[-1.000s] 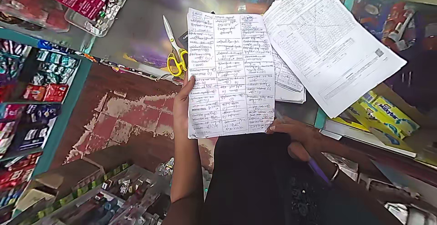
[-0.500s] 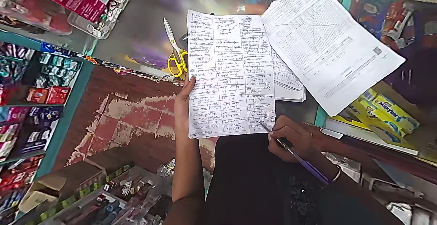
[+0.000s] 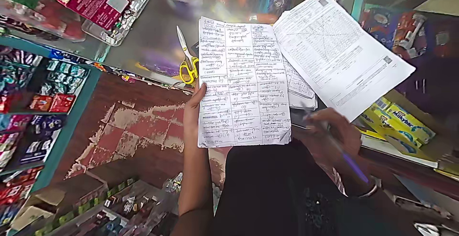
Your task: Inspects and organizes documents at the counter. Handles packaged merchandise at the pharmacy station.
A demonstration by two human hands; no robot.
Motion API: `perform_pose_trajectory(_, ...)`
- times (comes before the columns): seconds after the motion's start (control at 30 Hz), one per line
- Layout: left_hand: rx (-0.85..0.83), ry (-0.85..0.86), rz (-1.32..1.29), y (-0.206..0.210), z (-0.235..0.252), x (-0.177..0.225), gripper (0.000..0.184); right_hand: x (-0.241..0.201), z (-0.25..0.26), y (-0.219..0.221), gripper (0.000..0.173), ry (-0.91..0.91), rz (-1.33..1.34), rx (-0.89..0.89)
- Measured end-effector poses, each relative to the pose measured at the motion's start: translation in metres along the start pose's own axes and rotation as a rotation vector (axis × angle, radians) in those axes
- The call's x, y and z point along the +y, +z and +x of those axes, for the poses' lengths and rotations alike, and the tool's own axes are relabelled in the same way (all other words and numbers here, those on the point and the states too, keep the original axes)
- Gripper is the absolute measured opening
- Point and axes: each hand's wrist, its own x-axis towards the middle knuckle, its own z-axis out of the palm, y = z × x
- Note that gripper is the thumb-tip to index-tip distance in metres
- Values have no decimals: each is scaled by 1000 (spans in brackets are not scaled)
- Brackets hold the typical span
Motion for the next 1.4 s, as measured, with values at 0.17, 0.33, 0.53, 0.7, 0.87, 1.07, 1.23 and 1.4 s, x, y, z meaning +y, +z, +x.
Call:
perform_pose_trajectory(0.17,-60,55,20,11,2,8,41,1,67,-28,34,45,-493,-35)
perform_pose_trajectory(0.33,-194,130,75,44,8,30,41,16,105,-20,85,96,-719,-336)
perform_pose_trajectory(0.53,-472,225,80,90,27,46,45,7,110,-12,55,152,-792,-159)
perform_pose_trajectory(0.7,-574,262,80,123,30,54,47,15,99,-22,48,132,-798,-102)
perform_pose_trajectory(0.87,-669,296,57,148,34,57,46,22,106,-27,54,183,-808,-59)
perform_pose_trajectory(1.07,-696,368,61,177,31,64,46,-19,116,-85,48,71,-766,324)
perform_pose_trajectory(1.23,-743,395,118,190,22,68,46,-78,126,-137,35,-45,-577,607)
perform_pose_trajectory(1.4,-570,410,214,201,3,67,50,-90,140,-133,31,-50,-63,560)
